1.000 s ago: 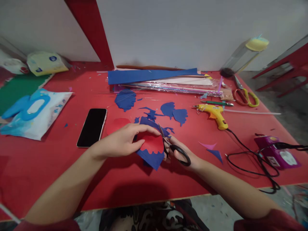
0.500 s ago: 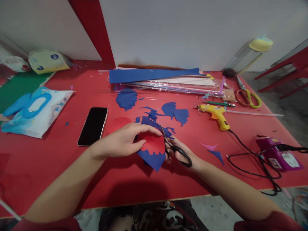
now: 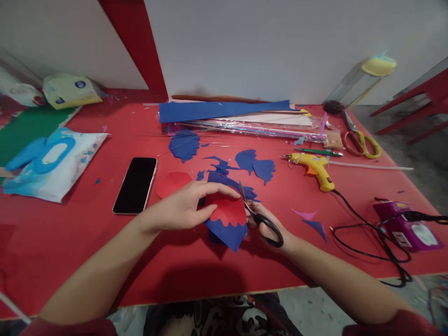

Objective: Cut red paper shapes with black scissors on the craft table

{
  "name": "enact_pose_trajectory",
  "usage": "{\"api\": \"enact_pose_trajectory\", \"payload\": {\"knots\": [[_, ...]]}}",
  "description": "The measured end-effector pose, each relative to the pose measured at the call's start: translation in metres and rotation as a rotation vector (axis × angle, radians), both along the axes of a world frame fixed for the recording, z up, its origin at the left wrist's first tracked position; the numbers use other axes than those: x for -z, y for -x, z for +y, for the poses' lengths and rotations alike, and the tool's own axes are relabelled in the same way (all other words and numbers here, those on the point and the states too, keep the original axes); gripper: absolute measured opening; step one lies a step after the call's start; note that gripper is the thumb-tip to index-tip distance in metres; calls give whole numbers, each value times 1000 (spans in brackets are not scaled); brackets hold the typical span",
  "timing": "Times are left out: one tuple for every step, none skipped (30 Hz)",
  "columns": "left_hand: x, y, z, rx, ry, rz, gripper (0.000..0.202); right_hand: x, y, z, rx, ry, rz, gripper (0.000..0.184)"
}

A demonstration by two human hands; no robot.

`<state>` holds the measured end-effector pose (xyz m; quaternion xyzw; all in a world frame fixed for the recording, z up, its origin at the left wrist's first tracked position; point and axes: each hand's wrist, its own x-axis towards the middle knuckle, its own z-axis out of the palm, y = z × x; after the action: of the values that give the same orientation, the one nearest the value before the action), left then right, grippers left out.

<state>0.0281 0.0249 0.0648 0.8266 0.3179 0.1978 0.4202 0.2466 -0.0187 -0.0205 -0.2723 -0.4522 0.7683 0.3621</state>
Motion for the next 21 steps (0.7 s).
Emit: {"api": "enact_pose_trajectory", "payload": {"knots": [[1,0,0,-3,0,-5,34,-1,1,0,11,6,-8,58],[2,-1,0,-6,0,-9,35,-2,1,0,15,8,-16,58],[2,-1,0,-8,-2,-16,35,-4,2,0,17,4,-19,57],[3,-1,0,-9,-2,-19,35,-5,2,0,18,1,-18,56],[4,-1,0,-10,-2,-22,35,-5,2,0,17,-3,-17,55],[4,-1,0,-13,1,-22,35,-5,1,0,18,-8,-10,54],[4,0,0,-15,7,-20,35,-5,1,0,13,-14,-8,54],[4,0,1,-19,14,-17,35,-4,1,0,10,-20,-7,54],[4,1,1,-21,21,-13,35,-4,0,0,4,-25,-11,54],[4,2,1,-20,25,-9,36,-3,0,0,-1,-29,-16,55],[4,3,2,-16,24,-8,36,-4,0,0,-5,-33,-23,55],[3,3,2,-7,21,-4,37,-4,1,0,-8,-36,-32,56],[3,4,3,0,15,-1,38,-5,1,0,-7,-42,-39,56],[2,4,3,7,9,1,39,-6,2,0,-9,-48,-45,57],[2,5,3,14,6,2,40,-7,3,1,-12,-54,-47,57],[2,5,3,19,3,0,41,-7,3,1,-15,-56,-45,57],[2,5,4,20,3,-1,41,-7,4,2,-18,-55,-36,57],[2,5,4,21,3,-4,42,-7,4,2,-21,-52,-25,57],[2,5,4,21,1,-8,42,-6,4,2,-22,-49,-14,57],[3,5,4,21,-1,-9,42,-6,4,3,-24,-48,-3,56],[3,5,4,22,-4,-9,42,-5,3,3,-24,-49,7,55]]}}
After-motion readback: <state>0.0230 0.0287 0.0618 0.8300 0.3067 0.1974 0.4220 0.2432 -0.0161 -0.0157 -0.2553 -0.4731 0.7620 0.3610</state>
